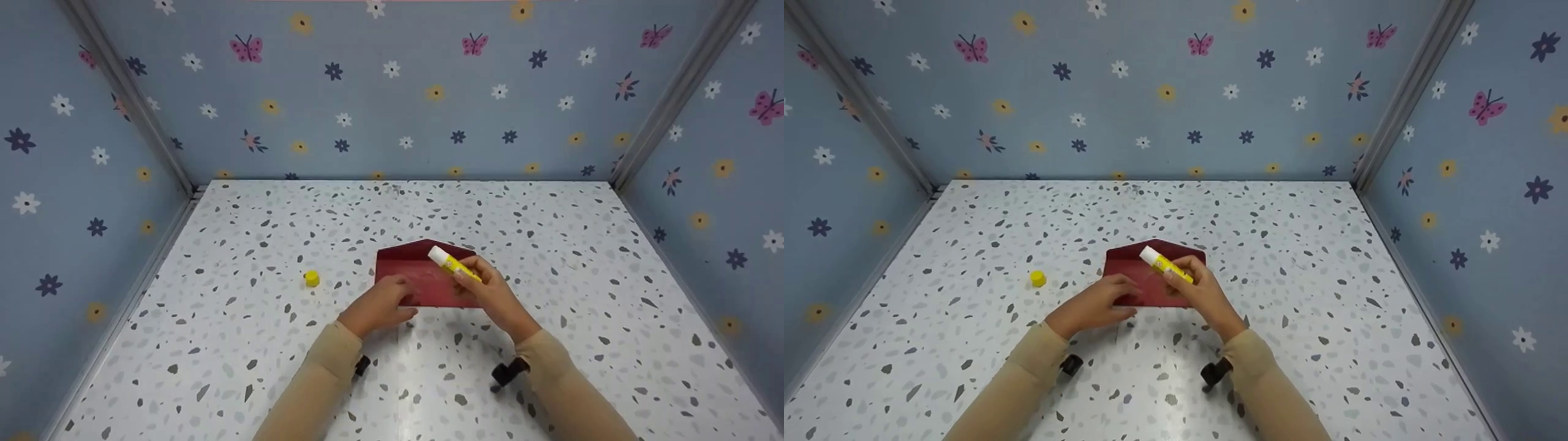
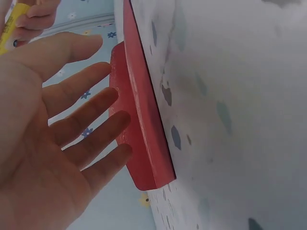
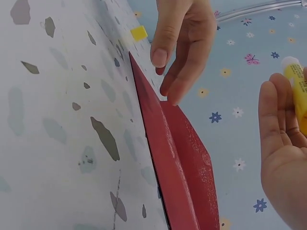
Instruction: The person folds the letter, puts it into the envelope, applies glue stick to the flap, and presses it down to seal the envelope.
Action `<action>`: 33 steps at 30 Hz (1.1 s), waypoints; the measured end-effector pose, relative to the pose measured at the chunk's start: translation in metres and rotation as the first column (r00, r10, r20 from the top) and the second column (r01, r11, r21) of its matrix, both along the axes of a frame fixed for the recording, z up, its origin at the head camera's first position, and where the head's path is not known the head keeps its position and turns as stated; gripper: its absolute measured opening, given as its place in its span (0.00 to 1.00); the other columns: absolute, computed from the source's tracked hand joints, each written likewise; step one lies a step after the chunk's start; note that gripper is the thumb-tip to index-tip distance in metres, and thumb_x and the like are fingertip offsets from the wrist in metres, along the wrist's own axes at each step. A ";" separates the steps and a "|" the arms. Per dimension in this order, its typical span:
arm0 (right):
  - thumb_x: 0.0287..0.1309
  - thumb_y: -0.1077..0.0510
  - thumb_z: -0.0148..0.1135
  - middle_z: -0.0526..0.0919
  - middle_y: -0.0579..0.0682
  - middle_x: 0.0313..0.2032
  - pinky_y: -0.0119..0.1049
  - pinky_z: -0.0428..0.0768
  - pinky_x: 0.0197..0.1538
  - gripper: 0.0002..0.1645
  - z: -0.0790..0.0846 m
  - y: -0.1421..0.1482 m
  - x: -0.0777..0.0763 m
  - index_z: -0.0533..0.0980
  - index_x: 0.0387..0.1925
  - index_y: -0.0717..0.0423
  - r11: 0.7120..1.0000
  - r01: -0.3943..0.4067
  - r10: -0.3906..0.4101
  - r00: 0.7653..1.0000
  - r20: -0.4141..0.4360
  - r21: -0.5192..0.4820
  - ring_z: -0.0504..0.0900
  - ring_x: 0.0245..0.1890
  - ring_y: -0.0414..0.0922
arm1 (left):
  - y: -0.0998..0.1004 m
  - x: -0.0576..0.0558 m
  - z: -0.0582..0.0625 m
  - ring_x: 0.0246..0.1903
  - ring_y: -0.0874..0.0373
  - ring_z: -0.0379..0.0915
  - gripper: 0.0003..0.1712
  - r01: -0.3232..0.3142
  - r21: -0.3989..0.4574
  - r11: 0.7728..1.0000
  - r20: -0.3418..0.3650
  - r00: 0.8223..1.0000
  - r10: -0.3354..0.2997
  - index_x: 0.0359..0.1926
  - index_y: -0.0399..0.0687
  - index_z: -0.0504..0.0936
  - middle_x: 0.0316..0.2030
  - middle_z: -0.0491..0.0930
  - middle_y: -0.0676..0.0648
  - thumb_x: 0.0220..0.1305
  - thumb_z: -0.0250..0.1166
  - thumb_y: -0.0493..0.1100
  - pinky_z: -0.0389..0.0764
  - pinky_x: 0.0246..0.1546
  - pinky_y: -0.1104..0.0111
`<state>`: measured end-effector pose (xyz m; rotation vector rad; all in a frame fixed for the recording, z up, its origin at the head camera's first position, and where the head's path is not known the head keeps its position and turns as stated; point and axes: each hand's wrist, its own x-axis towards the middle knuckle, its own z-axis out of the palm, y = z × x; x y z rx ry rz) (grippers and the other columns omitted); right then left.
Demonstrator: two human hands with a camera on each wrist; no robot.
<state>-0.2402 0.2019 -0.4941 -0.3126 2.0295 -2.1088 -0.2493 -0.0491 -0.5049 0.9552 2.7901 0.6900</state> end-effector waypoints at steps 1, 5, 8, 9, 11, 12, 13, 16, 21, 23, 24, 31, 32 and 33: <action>0.68 0.50 0.64 0.71 0.75 0.50 0.42 0.82 0.51 0.23 0.000 0.000 0.000 0.69 0.53 0.61 1.000 0.002 -0.002 1.000 -0.001 0.002 0.74 0.50 0.67 | 0.000 0.000 0.000 0.48 0.51 0.71 0.15 -0.007 -0.012 1.000 -0.004 1.000 0.007 0.46 0.40 0.85 0.47 0.77 0.44 0.66 0.67 0.46 0.77 0.49 0.60; 0.67 0.50 0.64 0.70 0.76 0.50 0.41 0.82 0.51 0.23 0.001 0.002 -0.001 0.70 0.53 0.60 1.000 0.013 -0.013 1.000 -0.007 0.018 0.76 0.48 0.62 | -0.001 0.000 -0.001 0.47 0.51 0.70 0.14 -0.036 -0.043 0.998 -0.002 0.999 0.036 0.45 0.41 0.85 0.47 0.77 0.45 0.66 0.67 0.46 0.77 0.48 0.61; 0.67 0.50 0.65 0.70 0.76 0.51 0.42 0.81 0.52 0.22 0.002 0.004 -0.002 0.70 0.53 0.60 0.999 0.027 -0.027 1.000 -0.005 0.022 0.76 0.49 0.62 | 0.000 -0.001 -0.002 0.47 0.52 0.70 0.15 -0.053 -0.064 0.997 0.010 0.998 0.054 0.47 0.41 0.86 0.48 0.77 0.45 0.65 0.68 0.46 0.77 0.49 0.61; 0.67 0.50 0.65 0.69 0.76 0.52 0.43 0.81 0.53 0.22 0.002 0.004 -0.002 0.71 0.53 0.60 0.999 0.030 -0.030 1.000 -0.004 0.019 0.75 0.49 0.64 | 0.000 -0.001 -0.003 0.47 0.52 0.70 0.15 -0.057 -0.074 0.996 0.016 0.998 0.058 0.47 0.42 0.86 0.48 0.77 0.46 0.65 0.68 0.46 0.77 0.49 0.62; 0.67 0.51 0.65 0.69 0.76 0.52 0.47 0.80 0.55 0.21 0.002 0.005 -0.003 0.71 0.52 0.60 0.999 0.036 -0.036 0.999 -0.007 0.013 0.73 0.51 0.68 | 0.000 -0.001 -0.005 0.46 0.53 0.70 0.14 -0.063 -0.088 0.994 0.021 0.998 0.065 0.47 0.42 0.86 0.47 0.78 0.46 0.65 0.68 0.46 0.77 0.49 0.62; 0.67 0.52 0.65 0.69 0.76 0.51 0.49 0.79 0.55 0.21 0.002 0.005 -0.003 0.71 0.52 0.60 0.999 0.042 -0.042 0.999 -0.010 0.012 0.72 0.51 0.70 | 0.000 -0.001 -0.005 0.46 0.53 0.70 0.14 -0.067 -0.092 0.994 0.024 0.997 0.070 0.47 0.42 0.86 0.46 0.78 0.46 0.64 0.68 0.45 0.77 0.49 0.62; 0.67 0.52 0.65 0.70 0.74 0.51 0.51 0.79 0.55 0.20 0.002 0.006 -0.004 0.71 0.52 0.60 0.999 0.047 -0.047 0.999 -0.015 0.016 0.72 0.52 0.71 | 0.000 -0.001 -0.006 0.45 0.53 0.70 0.14 -0.070 -0.094 0.993 0.029 0.997 0.073 0.46 0.43 0.87 0.46 0.79 0.46 0.64 0.68 0.45 0.77 0.49 0.62; 0.67 0.54 0.65 0.73 0.68 0.50 0.58 0.76 0.58 0.20 0.002 0.007 -0.005 0.72 0.53 0.60 0.998 0.058 -0.057 0.998 -0.030 0.012 0.71 0.52 0.73 | 0.000 0.000 -0.006 0.45 0.52 0.70 0.14 -0.075 -0.093 0.993 0.027 0.997 0.078 0.46 0.42 0.87 0.45 0.79 0.46 0.64 0.68 0.45 0.77 0.49 0.62; 0.66 0.53 0.66 0.75 0.60 0.52 0.54 0.76 0.60 0.24 0.004 0.009 -0.008 0.72 0.56 0.61 0.996 0.077 -0.076 0.996 -0.046 0.033 0.73 0.55 0.66 | 0.000 0.001 -0.005 0.44 0.53 0.69 0.15 -0.083 -0.089 0.993 0.029 0.996 0.086 0.47 0.42 0.87 0.44 0.78 0.47 0.64 0.68 0.45 0.77 0.48 0.63; 0.66 0.52 0.67 0.76 0.59 0.53 0.48 0.77 0.59 0.26 0.005 0.010 -0.008 0.72 0.58 0.62 0.994 0.095 -0.093 0.994 -0.055 0.046 0.75 0.54 0.62 | 0.000 0.002 -0.006 0.45 0.54 0.69 0.15 -0.087 -0.081 0.993 0.036 0.995 0.090 0.47 0.42 0.87 0.45 0.78 0.48 0.63 0.68 0.46 0.77 0.49 0.63; 0.66 0.53 0.66 0.77 0.59 0.53 0.45 0.78 0.59 0.27 0.005 0.011 -0.009 0.72 0.59 0.63 0.994 0.104 -0.101 0.993 -0.061 0.046 0.76 0.54 0.60 | 0.000 0.002 -0.006 0.45 0.54 0.69 0.15 -0.083 -0.077 0.994 0.036 0.996 0.086 0.48 0.43 0.87 0.45 0.78 0.48 0.63 0.68 0.45 0.77 0.49 0.63; 0.67 0.52 0.65 0.79 0.59 0.51 0.45 0.77 0.60 0.28 0.003 0.015 -0.018 0.73 0.61 0.66 0.988 0.153 -0.151 0.982 -0.112 0.011 0.78 0.52 0.57 | -0.001 0.003 -0.007 0.46 0.55 0.68 0.18 -0.072 -0.058 0.996 0.061 0.995 0.076 0.53 0.45 0.86 0.47 0.78 0.49 0.64 0.67 0.46 0.76 0.52 0.63; 0.67 0.51 0.65 0.79 0.59 0.51 0.44 0.77 0.60 0.30 0.002 0.016 -0.019 0.72 0.62 0.66 0.988 0.156 -0.154 0.982 -0.113 0.011 0.78 0.52 0.55 | -0.001 0.003 -0.007 0.47 0.55 0.68 0.19 -0.076 -0.053 0.996 0.073 0.994 0.080 0.54 0.45 0.86 0.47 0.78 0.49 0.64 0.67 0.46 0.76 0.52 0.62; 0.67 0.50 0.65 0.79 0.59 0.52 0.42 0.77 0.60 0.31 0.002 0.016 -0.021 0.72 0.62 0.67 0.987 0.159 -0.156 0.981 -0.115 0.011 0.79 0.52 0.54 | -0.001 0.003 -0.007 0.47 0.55 0.68 0.19 -0.079 -0.051 0.996 0.084 0.993 0.083 0.55 0.46 0.86 0.48 0.77 0.49 0.64 0.67 0.46 0.76 0.53 0.62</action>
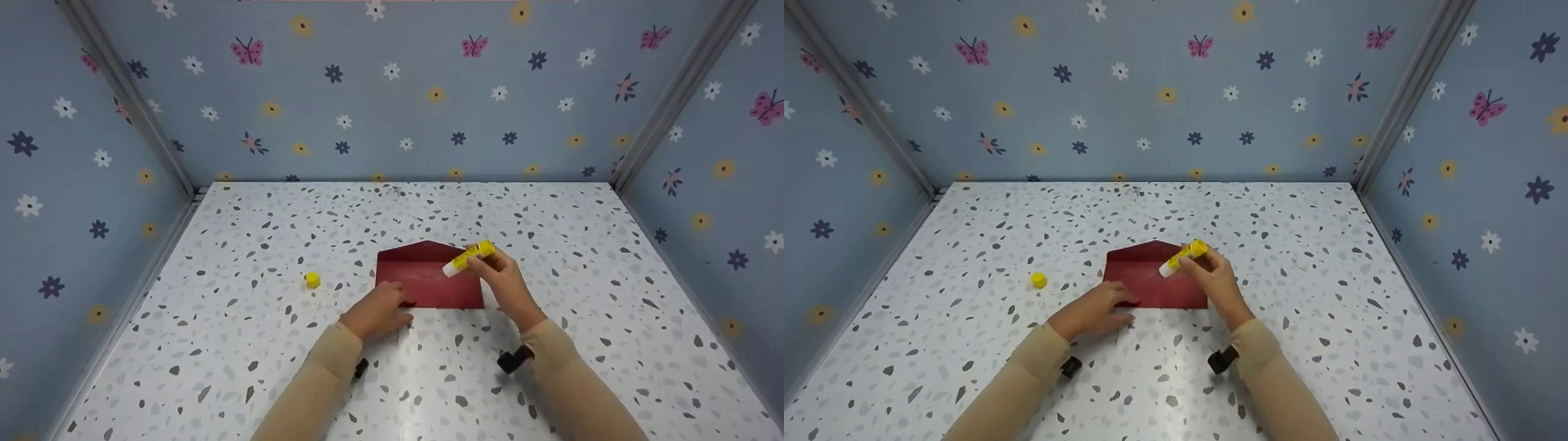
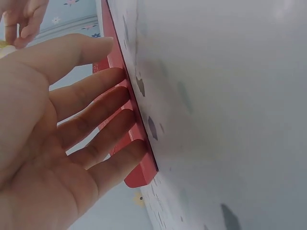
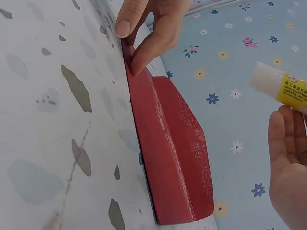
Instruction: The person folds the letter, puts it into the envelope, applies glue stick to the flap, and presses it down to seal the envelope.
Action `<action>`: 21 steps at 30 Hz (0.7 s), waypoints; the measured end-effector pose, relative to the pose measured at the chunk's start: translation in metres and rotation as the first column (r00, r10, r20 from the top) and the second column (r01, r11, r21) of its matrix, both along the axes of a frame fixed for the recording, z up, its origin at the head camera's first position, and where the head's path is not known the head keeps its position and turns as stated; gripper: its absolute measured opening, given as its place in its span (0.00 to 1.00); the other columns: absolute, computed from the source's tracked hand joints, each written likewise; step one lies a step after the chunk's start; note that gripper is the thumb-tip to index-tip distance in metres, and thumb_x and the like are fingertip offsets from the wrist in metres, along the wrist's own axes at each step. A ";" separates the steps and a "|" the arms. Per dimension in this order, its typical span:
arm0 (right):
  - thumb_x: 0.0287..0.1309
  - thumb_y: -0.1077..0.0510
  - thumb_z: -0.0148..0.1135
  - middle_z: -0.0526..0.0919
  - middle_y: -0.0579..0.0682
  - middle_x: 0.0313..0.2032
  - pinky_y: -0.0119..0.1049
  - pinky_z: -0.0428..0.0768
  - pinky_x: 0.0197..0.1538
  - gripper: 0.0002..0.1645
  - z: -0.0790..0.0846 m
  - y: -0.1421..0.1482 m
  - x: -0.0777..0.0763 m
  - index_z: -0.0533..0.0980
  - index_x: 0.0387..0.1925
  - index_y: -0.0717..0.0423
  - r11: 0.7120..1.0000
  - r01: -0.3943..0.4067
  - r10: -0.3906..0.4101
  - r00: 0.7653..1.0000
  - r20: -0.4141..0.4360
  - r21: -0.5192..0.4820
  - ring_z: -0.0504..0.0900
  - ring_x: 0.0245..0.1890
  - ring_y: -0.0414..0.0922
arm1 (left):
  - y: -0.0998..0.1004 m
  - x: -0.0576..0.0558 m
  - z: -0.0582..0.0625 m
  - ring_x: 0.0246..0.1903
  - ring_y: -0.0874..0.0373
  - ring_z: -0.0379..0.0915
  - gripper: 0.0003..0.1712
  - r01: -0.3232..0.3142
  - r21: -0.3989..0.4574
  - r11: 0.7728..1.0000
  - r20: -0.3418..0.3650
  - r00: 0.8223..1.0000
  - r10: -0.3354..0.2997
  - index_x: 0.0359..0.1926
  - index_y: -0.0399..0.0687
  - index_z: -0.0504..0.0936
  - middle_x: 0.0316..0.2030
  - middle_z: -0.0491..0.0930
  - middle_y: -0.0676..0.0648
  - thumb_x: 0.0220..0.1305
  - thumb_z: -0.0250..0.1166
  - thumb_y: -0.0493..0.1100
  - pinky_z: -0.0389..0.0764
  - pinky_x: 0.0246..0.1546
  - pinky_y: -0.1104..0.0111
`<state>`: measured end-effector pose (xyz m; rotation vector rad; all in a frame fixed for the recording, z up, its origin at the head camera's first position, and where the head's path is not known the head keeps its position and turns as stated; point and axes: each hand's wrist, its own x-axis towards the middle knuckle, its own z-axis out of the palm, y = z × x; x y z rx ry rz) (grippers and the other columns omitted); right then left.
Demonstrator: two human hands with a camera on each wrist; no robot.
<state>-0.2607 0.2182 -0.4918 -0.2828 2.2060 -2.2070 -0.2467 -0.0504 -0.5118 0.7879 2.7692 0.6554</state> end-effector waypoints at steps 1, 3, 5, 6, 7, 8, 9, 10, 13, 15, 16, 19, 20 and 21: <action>0.67 0.50 0.65 0.79 0.58 0.53 0.39 0.77 0.59 0.32 0.000 0.000 -0.001 0.71 0.63 0.67 1.000 0.001 -0.001 1.000 -0.001 0.008 0.79 0.52 0.52 | 0.000 0.000 0.001 0.48 0.55 0.68 0.20 -0.005 0.006 1.000 0.011 1.000 0.005 0.55 0.46 0.85 0.48 0.77 0.49 0.64 0.67 0.47 0.76 0.53 0.62; 0.67 0.49 0.65 0.79 0.59 0.53 0.37 0.77 0.59 0.33 0.000 0.001 -0.004 0.71 0.63 0.68 1.000 0.004 -0.004 1.000 0.007 0.008 0.79 0.53 0.51 | 0.000 0.000 0.002 0.49 0.55 0.69 0.20 -0.007 0.007 1.000 0.025 1.000 0.007 0.56 0.47 0.85 0.49 0.77 0.49 0.65 0.67 0.47 0.75 0.54 0.62; 0.66 0.48 0.66 0.79 0.58 0.54 0.36 0.77 0.59 0.33 0.001 0.001 -0.005 0.72 0.63 0.66 1.000 0.008 -0.009 1.000 0.018 0.023 0.78 0.53 0.50 | -0.001 0.000 0.002 0.49 0.55 0.69 0.20 -0.013 0.009 1.000 0.041 0.999 0.012 0.56 0.47 0.85 0.49 0.77 0.49 0.65 0.66 0.47 0.75 0.55 0.62; 0.66 0.47 0.66 0.79 0.58 0.54 0.36 0.77 0.59 0.33 0.001 0.001 -0.006 0.72 0.63 0.64 0.999 0.011 -0.012 1.000 0.021 0.034 0.78 0.53 0.50 | -0.001 0.000 0.003 0.49 0.55 0.69 0.20 -0.017 0.011 1.000 0.047 0.999 0.017 0.56 0.47 0.85 0.49 0.77 0.49 0.65 0.66 0.48 0.75 0.55 0.62; 0.65 0.47 0.66 0.79 0.58 0.54 0.35 0.76 0.59 0.33 0.002 0.001 -0.007 0.73 0.63 0.63 0.999 0.013 -0.014 1.000 0.025 0.043 0.78 0.53 0.50 | -0.001 0.000 0.003 0.49 0.55 0.69 0.20 -0.021 0.016 1.000 0.054 0.998 0.020 0.56 0.47 0.85 0.49 0.77 0.50 0.65 0.67 0.48 0.75 0.55 0.62; 0.65 0.47 0.67 0.79 0.57 0.54 0.36 0.76 0.59 0.33 0.002 0.001 -0.008 0.73 0.63 0.62 0.999 0.016 -0.018 0.999 0.027 0.047 0.78 0.54 0.51 | -0.001 0.000 0.003 0.49 0.55 0.69 0.20 -0.024 0.018 1.000 0.061 0.998 0.023 0.56 0.47 0.85 0.49 0.77 0.49 0.66 0.67 0.48 0.75 0.55 0.62; 0.64 0.46 0.67 0.79 0.57 0.54 0.35 0.76 0.59 0.33 0.003 0.001 -0.009 0.73 0.63 0.61 0.998 0.019 -0.021 0.999 0.027 0.062 0.77 0.53 0.50 | -0.001 0.000 0.003 0.49 0.56 0.69 0.20 -0.028 0.023 0.999 0.069 0.997 0.027 0.57 0.47 0.85 0.49 0.77 0.50 0.66 0.67 0.48 0.75 0.55 0.62; 0.64 0.47 0.68 0.79 0.57 0.54 0.35 0.77 0.59 0.32 0.004 0.002 -0.010 0.73 0.63 0.60 0.997 0.022 -0.024 0.999 0.026 0.073 0.77 0.53 0.50 | -0.002 0.000 0.003 0.49 0.56 0.70 0.20 -0.033 0.028 0.999 0.076 0.997 0.031 0.57 0.47 0.85 0.49 0.77 0.49 0.66 0.67 0.48 0.75 0.56 0.62; 0.64 0.48 0.68 0.79 0.58 0.52 0.36 0.78 0.58 0.31 0.005 0.002 -0.012 0.72 0.62 0.60 0.995 0.029 -0.031 0.999 0.021 0.092 0.77 0.51 0.51 | -0.002 0.001 0.003 0.50 0.56 0.70 0.21 -0.042 0.038 0.998 0.094 0.995 0.038 0.58 0.47 0.84 0.51 0.77 0.49 0.66 0.67 0.48 0.75 0.56 0.62; 0.65 0.48 0.67 0.78 0.58 0.50 0.38 0.79 0.57 0.30 0.005 0.003 -0.014 0.70 0.60 0.60 0.994 0.032 -0.035 0.999 0.019 0.101 0.77 0.50 0.52 | -0.002 0.001 0.003 0.52 0.55 0.70 0.22 -0.043 0.038 0.998 0.099 0.994 0.039 0.58 0.48 0.84 0.52 0.77 0.49 0.65 0.67 0.48 0.74 0.57 0.62; 0.65 0.48 0.67 0.78 0.59 0.50 0.39 0.79 0.57 0.30 0.005 0.003 -0.015 0.70 0.60 0.61 0.994 0.033 -0.035 0.999 0.015 0.102 0.77 0.50 0.52 | -0.002 0.001 0.003 0.53 0.55 0.70 0.22 -0.042 0.036 0.998 0.098 0.994 0.039 0.59 0.48 0.84 0.53 0.77 0.48 0.65 0.67 0.48 0.74 0.58 0.61; 0.66 0.47 0.65 0.77 0.59 0.50 0.44 0.79 0.57 0.31 0.005 0.004 -0.018 0.67 0.60 0.62 0.990 0.033 -0.032 0.999 -0.004 0.135 0.78 0.50 0.53 | -0.003 0.002 0.003 0.56 0.53 0.69 0.24 -0.032 0.015 0.999 0.095 0.995 0.030 0.60 0.49 0.83 0.56 0.75 0.47 0.63 0.69 0.47 0.72 0.61 0.60; 0.67 0.46 0.64 0.77 0.59 0.50 0.45 0.80 0.57 0.31 0.005 0.005 -0.019 0.67 0.60 0.61 0.984 0.036 -0.033 0.999 -0.019 0.172 0.78 0.50 0.52 | -0.003 0.002 0.003 0.57 0.52 0.68 0.25 -0.023 0.006 1.000 0.087 0.996 0.023 0.61 0.49 0.82 0.57 0.75 0.47 0.62 0.70 0.47 0.71 0.61 0.60; 0.68 0.45 0.64 0.78 0.58 0.50 0.45 0.80 0.56 0.31 0.004 0.005 -0.021 0.67 0.61 0.61 0.977 0.039 -0.031 0.999 -0.037 0.212 0.78 0.49 0.52 | -0.003 0.002 0.002 0.57 0.52 0.68 0.26 -0.011 -0.004 1.000 0.077 0.997 0.011 0.61 0.49 0.82 0.57 0.74 0.46 0.62 0.70 0.47 0.71 0.62 0.60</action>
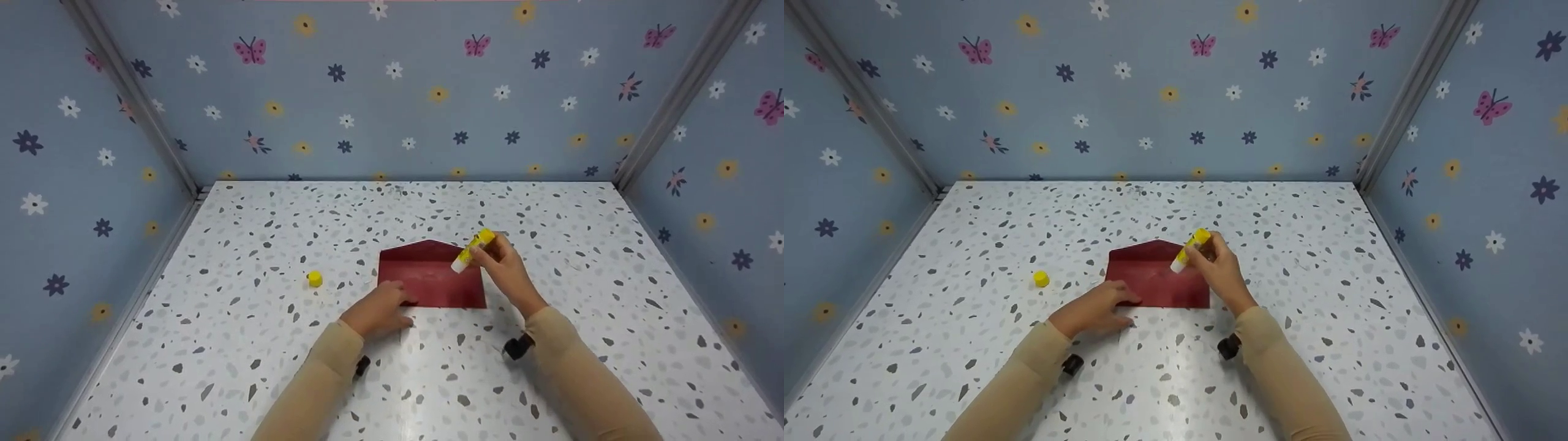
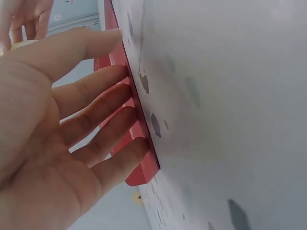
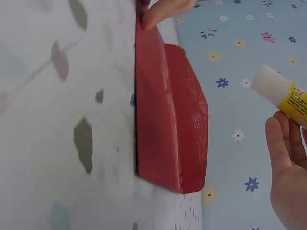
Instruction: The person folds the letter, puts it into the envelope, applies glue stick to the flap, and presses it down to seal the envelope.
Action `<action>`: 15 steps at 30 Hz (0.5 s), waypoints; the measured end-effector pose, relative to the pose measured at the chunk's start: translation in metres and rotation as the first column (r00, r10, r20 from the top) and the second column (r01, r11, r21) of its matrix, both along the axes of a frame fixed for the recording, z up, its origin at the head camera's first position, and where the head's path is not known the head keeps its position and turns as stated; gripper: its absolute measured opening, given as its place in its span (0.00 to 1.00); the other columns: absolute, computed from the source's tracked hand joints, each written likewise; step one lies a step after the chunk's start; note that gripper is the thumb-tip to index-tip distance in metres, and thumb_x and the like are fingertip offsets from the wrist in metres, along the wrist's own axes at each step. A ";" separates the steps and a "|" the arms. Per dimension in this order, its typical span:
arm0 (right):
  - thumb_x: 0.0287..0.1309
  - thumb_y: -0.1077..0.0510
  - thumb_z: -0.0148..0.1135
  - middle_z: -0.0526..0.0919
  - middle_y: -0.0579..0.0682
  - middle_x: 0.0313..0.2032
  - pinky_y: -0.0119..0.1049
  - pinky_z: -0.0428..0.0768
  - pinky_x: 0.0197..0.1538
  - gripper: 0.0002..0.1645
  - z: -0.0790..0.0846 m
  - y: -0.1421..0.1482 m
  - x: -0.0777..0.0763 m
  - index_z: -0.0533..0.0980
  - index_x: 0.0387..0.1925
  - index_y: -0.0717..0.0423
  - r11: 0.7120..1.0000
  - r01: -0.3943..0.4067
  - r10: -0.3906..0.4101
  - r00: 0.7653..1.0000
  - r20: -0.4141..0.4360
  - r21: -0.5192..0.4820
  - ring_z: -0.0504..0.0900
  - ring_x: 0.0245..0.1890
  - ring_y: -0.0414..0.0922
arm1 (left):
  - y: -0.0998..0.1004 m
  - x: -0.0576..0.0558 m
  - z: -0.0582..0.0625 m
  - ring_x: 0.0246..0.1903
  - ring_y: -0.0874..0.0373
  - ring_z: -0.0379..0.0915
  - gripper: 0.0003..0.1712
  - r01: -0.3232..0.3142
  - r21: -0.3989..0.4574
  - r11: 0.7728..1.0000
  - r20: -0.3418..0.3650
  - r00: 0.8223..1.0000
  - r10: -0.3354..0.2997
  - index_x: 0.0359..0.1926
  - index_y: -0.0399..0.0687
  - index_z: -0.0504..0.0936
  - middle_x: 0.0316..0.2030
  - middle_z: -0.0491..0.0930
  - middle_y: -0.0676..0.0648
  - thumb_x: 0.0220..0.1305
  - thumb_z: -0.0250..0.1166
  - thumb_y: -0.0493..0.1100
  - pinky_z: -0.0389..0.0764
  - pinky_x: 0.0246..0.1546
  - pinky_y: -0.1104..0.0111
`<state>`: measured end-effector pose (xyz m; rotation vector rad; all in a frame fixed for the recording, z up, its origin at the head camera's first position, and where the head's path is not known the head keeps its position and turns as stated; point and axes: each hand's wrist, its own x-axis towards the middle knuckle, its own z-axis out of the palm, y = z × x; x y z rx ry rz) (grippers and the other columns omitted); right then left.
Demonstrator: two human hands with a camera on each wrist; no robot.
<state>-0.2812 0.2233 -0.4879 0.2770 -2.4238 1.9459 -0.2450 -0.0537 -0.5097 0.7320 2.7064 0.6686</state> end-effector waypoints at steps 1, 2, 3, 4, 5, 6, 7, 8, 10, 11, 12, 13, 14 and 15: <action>0.68 0.45 0.63 0.78 0.57 0.50 0.45 0.80 0.56 0.31 -0.001 0.001 -0.002 0.66 0.61 0.60 0.999 -0.001 0.001 1.000 -0.015 0.045 0.78 0.49 0.51 | 0.000 0.000 0.000 0.57 0.51 0.67 0.27 0.012 -0.008 1.000 -0.012 1.000 -0.012 0.61 0.49 0.82 0.57 0.74 0.46 0.61 0.71 0.46 0.71 0.61 0.60; 0.69 0.45 0.62 0.79 0.56 0.49 0.45 0.80 0.55 0.30 -0.002 0.001 -0.003 0.67 0.61 0.58 0.996 -0.001 0.004 1.000 -0.031 0.091 0.79 0.49 0.51 | -0.001 -0.001 0.000 0.57 0.51 0.67 0.27 0.025 -0.015 1.000 -0.021 0.999 -0.026 0.62 0.48 0.82 0.57 0.74 0.46 0.60 0.72 0.46 0.71 0.61 0.61; 0.69 0.44 0.61 0.79 0.55 0.49 0.44 0.80 0.55 0.29 -0.002 0.002 -0.004 0.67 0.60 0.57 0.990 0.001 0.005 0.999 -0.043 0.140 0.79 0.48 0.50 | -0.001 -0.001 -0.001 0.58 0.51 0.67 0.28 0.038 -0.016 0.999 -0.032 0.999 -0.039 0.61 0.48 0.82 0.58 0.74 0.46 0.60 0.72 0.46 0.71 0.61 0.61; 0.69 0.45 0.61 0.80 0.54 0.48 0.44 0.80 0.54 0.27 -0.002 0.003 -0.006 0.67 0.60 0.55 0.983 0.003 0.007 0.998 -0.055 0.184 0.80 0.48 0.49 | -0.001 -0.002 -0.001 0.59 0.51 0.66 0.28 0.049 -0.017 0.999 -0.039 0.998 -0.049 0.61 0.47 0.82 0.58 0.74 0.46 0.60 0.72 0.46 0.71 0.61 0.61; 0.70 0.45 0.61 0.81 0.53 0.48 0.44 0.80 0.54 0.26 -0.002 0.004 -0.008 0.67 0.59 0.54 0.976 0.003 0.011 0.998 -0.066 0.219 0.80 0.47 0.49 | -0.001 -0.002 -0.001 0.60 0.50 0.66 0.28 0.058 -0.016 0.998 -0.045 0.997 -0.058 0.61 0.47 0.82 0.60 0.73 0.46 0.60 0.72 0.46 0.70 0.62 0.62; 0.70 0.46 0.61 0.81 0.54 0.47 0.45 0.80 0.55 0.25 -0.003 0.004 -0.010 0.67 0.59 0.54 0.971 0.000 0.018 0.997 -0.071 0.238 0.80 0.48 0.49 | -0.002 -0.003 -0.001 0.61 0.50 0.65 0.28 0.064 -0.012 0.998 -0.046 0.997 -0.064 0.61 0.46 0.82 0.61 0.73 0.46 0.60 0.73 0.46 0.70 0.63 0.62; 0.70 0.46 0.60 0.81 0.54 0.47 0.45 0.80 0.55 0.25 -0.003 0.005 -0.011 0.67 0.59 0.53 0.967 -0.001 0.020 0.997 -0.071 0.257 0.80 0.48 0.49 | -0.002 -0.003 -0.001 0.63 0.50 0.64 0.28 0.064 -0.008 0.998 -0.039 0.997 -0.064 0.62 0.46 0.82 0.63 0.72 0.46 0.60 0.73 0.46 0.69 0.64 0.62; 0.70 0.47 0.60 0.81 0.54 0.47 0.46 0.79 0.56 0.24 -0.003 0.005 -0.012 0.67 0.59 0.54 0.963 -0.001 0.020 0.997 -0.070 0.270 0.81 0.48 0.49 | -0.002 -0.003 -0.001 0.64 0.50 0.63 0.28 0.061 -0.002 0.998 -0.027 0.998 -0.061 0.62 0.46 0.81 0.64 0.72 0.46 0.60 0.73 0.46 0.68 0.65 0.61; 0.71 0.48 0.60 0.81 0.54 0.47 0.47 0.79 0.56 0.23 -0.003 0.006 -0.015 0.67 0.59 0.54 0.953 -0.002 0.023 0.997 -0.067 0.302 0.81 0.48 0.50 | -0.002 -0.003 -0.001 0.66 0.50 0.61 0.29 0.049 0.006 0.999 -0.003 0.999 -0.049 0.63 0.47 0.81 0.66 0.70 0.47 0.60 0.73 0.45 0.66 0.66 0.61; 0.71 0.49 0.60 0.81 0.55 0.47 0.48 0.79 0.56 0.23 -0.004 0.007 -0.017 0.67 0.59 0.55 0.949 -0.003 0.025 0.998 -0.065 0.316 0.81 0.49 0.50 | -0.002 -0.003 -0.001 0.67 0.50 0.61 0.29 0.044 0.008 0.999 0.006 0.999 -0.044 0.63 0.47 0.80 0.67 0.70 0.47 0.60 0.73 0.45 0.66 0.67 0.61; 0.71 0.50 0.60 0.81 0.55 0.47 0.48 0.80 0.56 0.22 -0.004 0.007 -0.018 0.67 0.59 0.55 0.944 -0.005 0.027 0.998 -0.062 0.331 0.81 0.49 0.50 | -0.002 -0.003 -0.001 0.67 0.50 0.61 0.30 0.039 0.010 0.999 0.012 0.999 -0.039 0.63 0.47 0.80 0.67 0.71 0.47 0.60 0.73 0.45 0.65 0.67 0.61; 0.71 0.52 0.60 0.81 0.55 0.46 0.48 0.80 0.55 0.22 -0.005 0.007 -0.019 0.67 0.59 0.55 0.939 -0.008 0.030 0.998 -0.061 0.345 0.81 0.49 0.51 | -0.002 -0.002 -0.001 0.67 0.50 0.61 0.30 0.034 0.008 0.999 0.017 0.999 -0.034 0.63 0.47 0.80 0.67 0.71 0.48 0.60 0.73 0.45 0.65 0.67 0.62; 0.71 0.54 0.60 0.81 0.56 0.46 0.47 0.80 0.55 0.21 -0.006 0.008 -0.019 0.67 0.59 0.56 0.933 -0.011 0.036 0.997 -0.062 0.359 0.81 0.49 0.51 | -0.002 -0.002 -0.002 0.67 0.51 0.61 0.30 0.032 0.007 0.999 0.017 0.999 -0.032 0.63 0.47 0.80 0.67 0.71 0.48 0.60 0.73 0.46 0.64 0.67 0.61; 0.71 0.55 0.60 0.81 0.56 0.46 0.47 0.80 0.55 0.21 -0.007 0.008 -0.020 0.68 0.60 0.57 0.927 -0.017 0.045 0.997 -0.064 0.375 0.81 0.49 0.51 | -0.002 -0.002 -0.002 0.68 0.50 0.61 0.30 0.031 0.005 1.000 0.017 0.999 -0.031 0.63 0.47 0.80 0.67 0.71 0.47 0.61 0.73 0.46 0.64 0.68 0.61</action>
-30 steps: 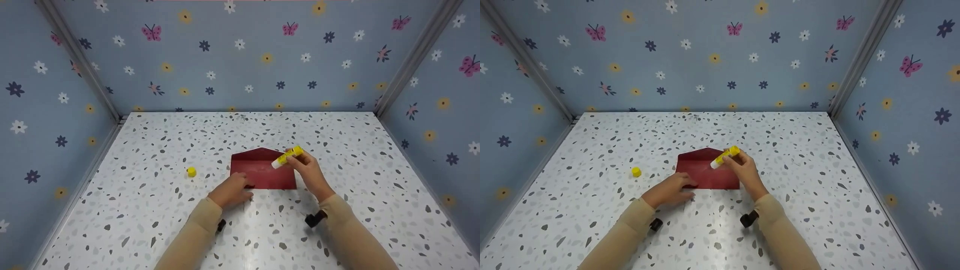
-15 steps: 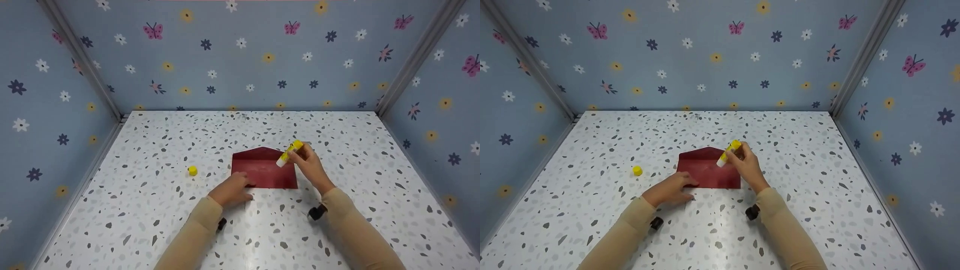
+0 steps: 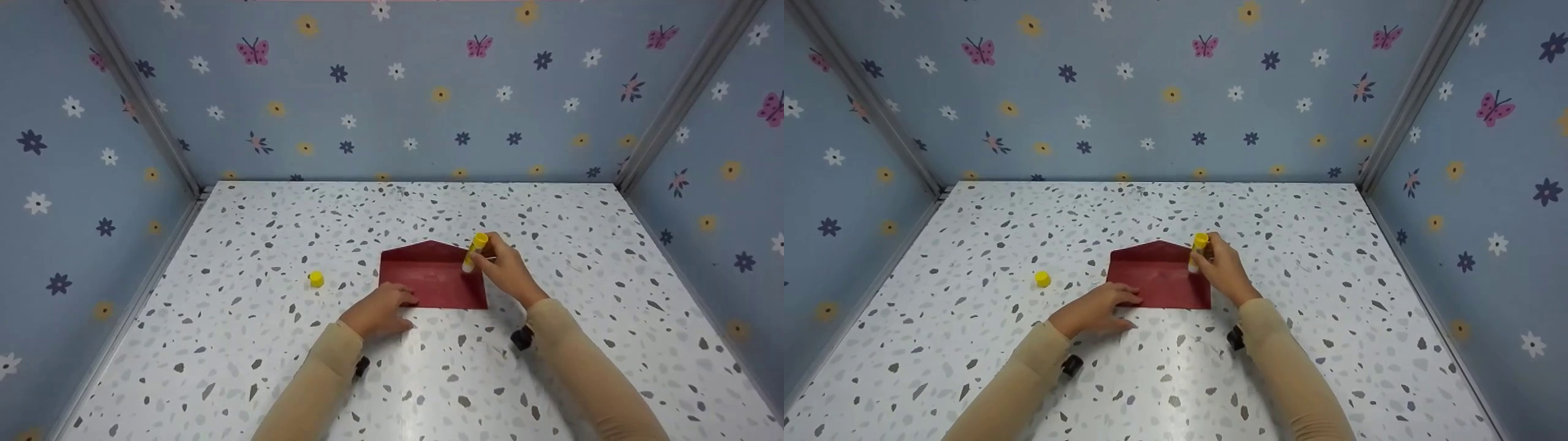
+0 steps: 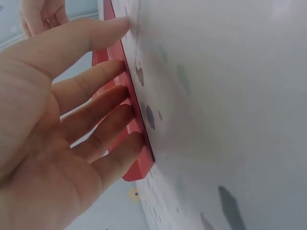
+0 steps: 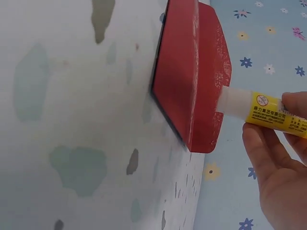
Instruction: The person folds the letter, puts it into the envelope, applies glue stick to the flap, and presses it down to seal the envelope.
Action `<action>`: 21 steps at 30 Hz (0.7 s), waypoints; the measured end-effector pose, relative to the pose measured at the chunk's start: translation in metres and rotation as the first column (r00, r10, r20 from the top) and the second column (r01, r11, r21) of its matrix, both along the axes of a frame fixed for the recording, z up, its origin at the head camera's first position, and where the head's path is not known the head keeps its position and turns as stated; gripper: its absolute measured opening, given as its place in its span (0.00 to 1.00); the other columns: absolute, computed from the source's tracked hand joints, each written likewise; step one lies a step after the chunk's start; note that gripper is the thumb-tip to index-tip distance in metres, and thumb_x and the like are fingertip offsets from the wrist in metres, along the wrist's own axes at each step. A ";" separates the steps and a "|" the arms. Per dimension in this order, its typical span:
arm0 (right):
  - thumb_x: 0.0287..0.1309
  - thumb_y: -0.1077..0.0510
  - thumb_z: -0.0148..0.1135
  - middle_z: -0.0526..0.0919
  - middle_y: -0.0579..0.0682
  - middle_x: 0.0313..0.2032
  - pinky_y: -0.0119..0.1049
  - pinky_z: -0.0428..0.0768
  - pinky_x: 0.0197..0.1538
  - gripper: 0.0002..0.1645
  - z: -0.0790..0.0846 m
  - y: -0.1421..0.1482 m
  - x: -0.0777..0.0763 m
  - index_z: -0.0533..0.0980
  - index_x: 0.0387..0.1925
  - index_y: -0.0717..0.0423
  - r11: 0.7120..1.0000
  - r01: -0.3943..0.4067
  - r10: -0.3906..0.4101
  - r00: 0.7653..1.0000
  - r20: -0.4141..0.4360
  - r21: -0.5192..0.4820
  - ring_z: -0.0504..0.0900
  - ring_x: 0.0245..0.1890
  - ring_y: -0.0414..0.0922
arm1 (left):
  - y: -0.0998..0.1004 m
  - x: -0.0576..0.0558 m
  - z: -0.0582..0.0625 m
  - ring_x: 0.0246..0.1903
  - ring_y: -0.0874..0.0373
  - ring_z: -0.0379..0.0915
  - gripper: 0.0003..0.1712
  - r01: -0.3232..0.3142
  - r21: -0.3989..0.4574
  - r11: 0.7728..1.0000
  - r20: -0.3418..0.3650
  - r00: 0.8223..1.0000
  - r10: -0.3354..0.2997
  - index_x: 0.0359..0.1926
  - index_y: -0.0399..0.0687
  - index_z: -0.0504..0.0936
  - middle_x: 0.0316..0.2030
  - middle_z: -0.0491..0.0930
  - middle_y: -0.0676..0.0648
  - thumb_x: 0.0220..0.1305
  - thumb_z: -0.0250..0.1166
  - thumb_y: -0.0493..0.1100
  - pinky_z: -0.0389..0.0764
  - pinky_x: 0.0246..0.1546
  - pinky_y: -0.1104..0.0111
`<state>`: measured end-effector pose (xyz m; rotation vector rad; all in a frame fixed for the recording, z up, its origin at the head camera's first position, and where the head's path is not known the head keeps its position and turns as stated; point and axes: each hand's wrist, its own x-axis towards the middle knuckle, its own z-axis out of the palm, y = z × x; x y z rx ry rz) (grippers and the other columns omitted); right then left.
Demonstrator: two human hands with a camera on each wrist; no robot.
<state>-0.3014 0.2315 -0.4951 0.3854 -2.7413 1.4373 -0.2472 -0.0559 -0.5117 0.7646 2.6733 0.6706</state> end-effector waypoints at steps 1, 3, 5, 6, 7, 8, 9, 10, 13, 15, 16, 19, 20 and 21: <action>0.71 0.56 0.60 0.81 0.56 0.46 0.47 0.80 0.55 0.21 -0.001 0.000 -0.001 0.68 0.60 0.57 1.000 -0.007 0.007 1.000 -0.001 0.012 0.81 0.49 0.51 | 0.000 0.000 0.000 0.68 0.50 0.61 0.30 0.001 -0.002 1.000 -0.005 1.000 -0.001 0.63 0.47 0.80 0.67 0.71 0.47 0.61 0.73 0.46 0.64 0.68 0.61; 0.71 0.58 0.60 0.81 0.56 0.46 0.47 0.80 0.55 0.20 -0.002 0.001 -0.002 0.68 0.59 0.58 0.999 -0.015 0.015 1.000 -0.003 0.030 0.81 0.49 0.51 | 0.000 0.000 0.000 0.68 0.50 0.61 0.29 0.002 -0.006 1.000 -0.012 1.000 -0.002 0.63 0.47 0.80 0.67 0.71 0.47 0.61 0.73 0.46 0.64 0.68 0.61; 0.71 0.58 0.60 0.81 0.56 0.46 0.47 0.80 0.56 0.20 -0.003 0.002 -0.003 0.68 0.59 0.58 0.999 -0.018 0.018 1.000 -0.004 0.047 0.81 0.49 0.51 | 0.000 0.000 0.000 0.67 0.50 0.62 0.28 0.001 -0.006 1.000 -0.017 1.000 -0.001 0.63 0.47 0.80 0.66 0.72 0.47 0.62 0.72 0.45 0.63 0.68 0.61; 0.71 0.58 0.60 0.81 0.56 0.46 0.47 0.80 0.56 0.20 -0.003 0.002 -0.003 0.68 0.59 0.58 0.998 -0.017 0.017 1.000 -0.001 0.053 0.81 0.50 0.51 | 0.001 0.000 0.001 0.67 0.50 0.62 0.28 0.000 -0.004 1.000 -0.016 1.000 0.000 0.63 0.47 0.80 0.66 0.72 0.47 0.62 0.72 0.45 0.63 0.68 0.61; 0.71 0.57 0.60 0.81 0.55 0.46 0.47 0.80 0.56 0.19 -0.003 0.002 -0.004 0.68 0.59 0.57 0.998 -0.014 0.013 1.000 0.002 0.058 0.81 0.50 0.51 | 0.001 0.000 0.002 0.67 0.50 0.63 0.28 -0.001 0.000 1.000 -0.017 1.000 0.001 0.63 0.47 0.80 0.66 0.72 0.47 0.62 0.72 0.45 0.64 0.68 0.61; 0.71 0.57 0.60 0.81 0.55 0.46 0.47 0.80 0.56 0.19 -0.004 0.003 -0.004 0.68 0.59 0.57 0.998 -0.013 0.013 1.000 0.005 0.065 0.80 0.50 0.51 | 0.001 0.000 0.002 0.67 0.50 0.63 0.27 -0.003 0.002 1.000 -0.015 1.000 0.003 0.63 0.47 0.81 0.66 0.72 0.46 0.62 0.72 0.45 0.64 0.68 0.61; 0.71 0.57 0.60 0.81 0.55 0.47 0.48 0.79 0.56 0.20 -0.004 0.003 -0.005 0.68 0.59 0.56 0.997 -0.012 0.012 1.000 0.008 0.072 0.80 0.50 0.51 | 0.001 0.000 0.002 0.67 0.50 0.63 0.27 -0.005 0.006 1.000 -0.012 1.000 0.005 0.62 0.47 0.81 0.66 0.73 0.46 0.62 0.72 0.44 0.64 0.68 0.61; 0.70 0.57 0.61 0.81 0.55 0.47 0.48 0.80 0.56 0.19 -0.004 0.003 -0.005 0.69 0.59 0.56 0.997 -0.011 0.010 1.000 0.013 0.077 0.80 0.50 0.52 | 0.001 0.000 0.002 0.67 0.50 0.63 0.27 -0.006 0.007 1.000 -0.011 1.000 0.007 0.62 0.47 0.81 0.65 0.73 0.46 0.62 0.72 0.44 0.64 0.68 0.61; 0.70 0.57 0.61 0.82 0.55 0.48 0.48 0.80 0.56 0.19 -0.005 0.003 -0.005 0.69 0.58 0.55 0.996 -0.015 0.012 0.999 0.034 0.091 0.80 0.50 0.52 | 0.001 0.000 0.002 0.66 0.50 0.63 0.27 -0.008 0.001 1.000 -0.009 1.000 0.008 0.62 0.47 0.81 0.66 0.73 0.47 0.62 0.71 0.44 0.64 0.68 0.61; 0.69 0.57 0.62 0.82 0.55 0.48 0.47 0.80 0.55 0.18 -0.005 0.003 -0.005 0.70 0.57 0.54 0.995 -0.016 0.011 0.999 0.049 0.101 0.80 0.50 0.52 | 0.001 0.000 0.001 0.67 0.50 0.63 0.27 -0.006 -0.002 1.000 -0.011 1.000 0.006 0.63 0.47 0.81 0.66 0.73 0.47 0.62 0.71 0.44 0.64 0.68 0.62; 0.69 0.57 0.62 0.83 0.55 0.48 0.47 0.81 0.54 0.18 -0.006 0.003 -0.005 0.70 0.57 0.54 0.994 -0.018 0.012 0.998 0.055 0.107 0.81 0.50 0.52 | 0.001 0.000 0.001 0.67 0.50 0.63 0.27 -0.003 -0.004 1.000 -0.013 1.000 0.003 0.62 0.47 0.81 0.66 0.72 0.47 0.62 0.71 0.44 0.64 0.68 0.62; 0.68 0.57 0.63 0.83 0.55 0.48 0.47 0.81 0.54 0.18 -0.006 0.003 -0.006 0.70 0.56 0.52 0.993 -0.022 0.014 0.998 0.066 0.118 0.80 0.50 0.52 | 0.001 0.000 0.000 0.67 0.50 0.63 0.27 0.002 0.000 1.000 -0.020 1.000 -0.002 0.62 0.46 0.81 0.66 0.72 0.47 0.61 0.71 0.44 0.64 0.68 0.62; 0.68 0.56 0.63 0.83 0.55 0.48 0.47 0.81 0.54 0.18 -0.007 0.002 -0.006 0.70 0.56 0.52 0.993 -0.023 0.015 0.997 0.070 0.117 0.80 0.50 0.52 | 0.001 0.000 0.000 0.67 0.49 0.63 0.27 0.003 0.005 1.000 -0.020 1.000 -0.003 0.62 0.46 0.81 0.66 0.72 0.46 0.61 0.71 0.44 0.64 0.68 0.62; 0.68 0.56 0.64 0.83 0.55 0.49 0.47 0.81 0.54 0.18 -0.007 0.002 -0.006 0.70 0.56 0.51 0.992 -0.026 0.017 0.997 0.072 0.121 0.80 0.51 0.52 | 0.002 0.000 0.000 0.67 0.50 0.63 0.27 0.002 0.007 1.000 -0.017 1.000 -0.002 0.61 0.46 0.82 0.66 0.72 0.46 0.60 0.72 0.44 0.64 0.68 0.62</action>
